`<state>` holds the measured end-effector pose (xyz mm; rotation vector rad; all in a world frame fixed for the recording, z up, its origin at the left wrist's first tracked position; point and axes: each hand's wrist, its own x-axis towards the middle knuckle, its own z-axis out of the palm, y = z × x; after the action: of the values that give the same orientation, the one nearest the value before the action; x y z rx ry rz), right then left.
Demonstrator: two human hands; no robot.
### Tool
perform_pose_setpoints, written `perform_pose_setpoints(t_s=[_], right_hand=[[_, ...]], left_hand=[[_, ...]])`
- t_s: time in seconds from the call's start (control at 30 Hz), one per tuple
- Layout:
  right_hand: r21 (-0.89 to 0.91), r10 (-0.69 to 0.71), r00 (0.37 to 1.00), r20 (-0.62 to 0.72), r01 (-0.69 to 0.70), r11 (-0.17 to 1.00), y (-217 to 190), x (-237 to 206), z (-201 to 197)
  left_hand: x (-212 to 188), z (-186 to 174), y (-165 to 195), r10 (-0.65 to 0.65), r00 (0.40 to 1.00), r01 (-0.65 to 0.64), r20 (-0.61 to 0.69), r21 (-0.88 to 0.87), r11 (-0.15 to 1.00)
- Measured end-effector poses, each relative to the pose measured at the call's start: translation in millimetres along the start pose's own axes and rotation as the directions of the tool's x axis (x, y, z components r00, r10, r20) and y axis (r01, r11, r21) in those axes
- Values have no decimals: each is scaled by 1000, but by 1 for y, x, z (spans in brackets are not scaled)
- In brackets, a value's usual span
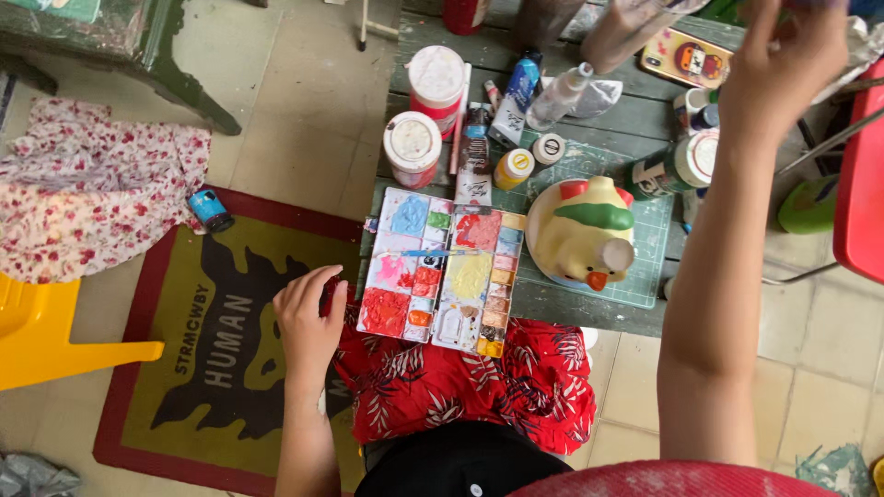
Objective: The person sits on the floor at a low table, dips a brush into a watercolor palette, and paints a duck-shaped ceramic figurine, holding and rotating the figurine with the other hand to reach different sides while applying paint.
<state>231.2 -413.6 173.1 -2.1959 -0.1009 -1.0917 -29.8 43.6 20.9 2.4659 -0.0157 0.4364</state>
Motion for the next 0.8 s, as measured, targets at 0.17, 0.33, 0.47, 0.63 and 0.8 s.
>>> perform_pose_setpoints(t_s=[0.17,0.33,0.47,0.63,0.8], right_hand=[[240,101,954,283,-173,955,-116,-162,-31],[47,108,809,578,-165,985,-161,-245,39],[14,141,725,674,-204,979,-140,-258,65],[6,145,717,682,-205,979,-125,-262,70],[-23,183,684,706,-236,971,-129,-262,70]], left_hand=[[3,18,0,-35,999,35,37,-15,999],[3,20,0,-55,996,58,72,-31,998],[-2,10,-2,-62,996,63,69,-15,998],[-3,6,-1,-54,998,54,30,-11,998],[-2,6,6,-33,999,34,36,-13,999]])
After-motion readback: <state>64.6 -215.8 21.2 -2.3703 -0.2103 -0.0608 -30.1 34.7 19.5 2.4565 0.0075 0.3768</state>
